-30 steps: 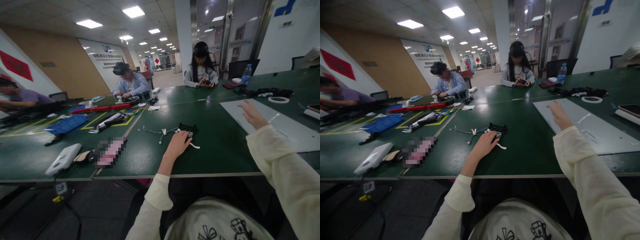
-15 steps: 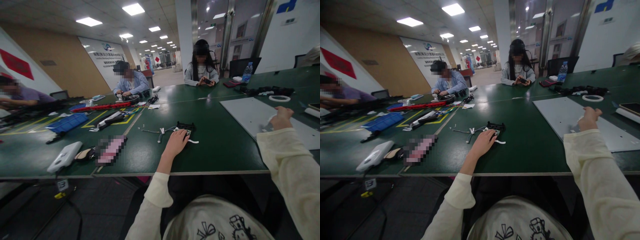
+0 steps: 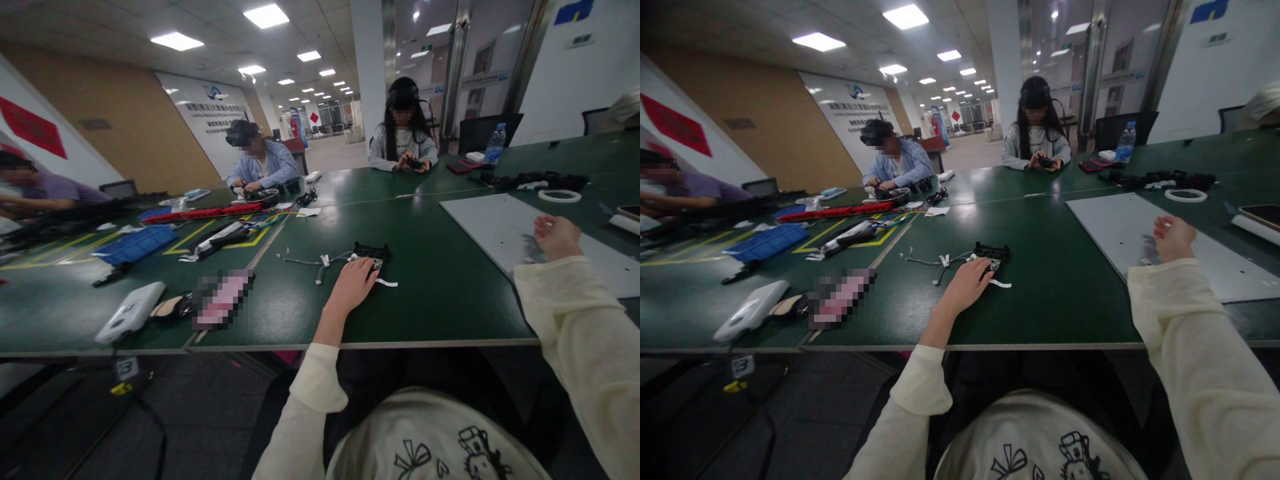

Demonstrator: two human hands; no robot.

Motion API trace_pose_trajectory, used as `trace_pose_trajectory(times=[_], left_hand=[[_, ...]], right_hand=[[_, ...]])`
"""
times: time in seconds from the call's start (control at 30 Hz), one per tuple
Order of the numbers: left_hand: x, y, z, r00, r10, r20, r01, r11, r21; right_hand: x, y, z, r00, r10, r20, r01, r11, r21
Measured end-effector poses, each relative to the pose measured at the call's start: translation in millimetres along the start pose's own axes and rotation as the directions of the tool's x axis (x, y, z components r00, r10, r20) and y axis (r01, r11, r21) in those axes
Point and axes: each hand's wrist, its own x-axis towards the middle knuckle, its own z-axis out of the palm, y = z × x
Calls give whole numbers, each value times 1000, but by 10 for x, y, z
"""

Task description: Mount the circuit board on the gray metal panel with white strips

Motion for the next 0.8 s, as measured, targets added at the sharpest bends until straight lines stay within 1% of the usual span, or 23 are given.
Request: trace_pose_trajectory(times=[0.1,0.23,0.3,0.37,0.43,0.47,0.5,0.53,0.57,0.6,0.63,0.7,0.73,0.77,0.8], left_hand=[[3,5,-7,1000,-1,-2,1,1000,-2],[-3,3,-3,1000,-6,1,6,1000,4],[-9,2,1,1000,-10,3,10,1000,7],[-1,10,-3,1000,-22,-1,22,1000,6],[44,41,-23,999,-45,-20,45,999,4],[87,68,-38,998,-51,-30,51,999,2],[147,102,-54,998,-52,-39,52,999,3],[223,142,-69,998,-40,-38,40,999,6],[314,185,-78,1000,-14,-19,14,1000,10],[416,228,-79,1000,3,11,-3,1000,22],[524,268,-67,999,13,52,-15,999,37],[730,323,2,996,19,90,-24,998,56],[817,332,57,996,23,84,-27,998,50],[885,327,123,998,14,63,-17,999,38],[934,307,194,999,2,47,-3,1000,22]], right_hand=[[-23,-7,63,999,-25,-38,28,995,93],[-86,-48,165,995,-101,9,99,981,164],[-156,-68,207,993,-114,42,104,978,180],[-270,-75,264,991,-100,92,83,982,170],[-451,-69,362,979,-95,180,69,987,146],[-574,-62,431,966,-100,238,70,989,133],[-722,-56,512,942,-107,318,72,990,120],[-895,-52,603,903,-115,415,76,991,110],[-1093,-53,698,853,-113,509,77,993,92],[-1311,-58,794,793,-103,601,85,995,58],[-1544,-68,885,720,-87,688,102,995,18],[-2027,-93,1039,515,-25,857,134,990,-51],[-2258,-101,1099,394,11,919,143,987,-73],[-2471,-101,1147,272,48,961,158,983,-94],[-2658,-87,1183,168,81,982,180,977,-112]])
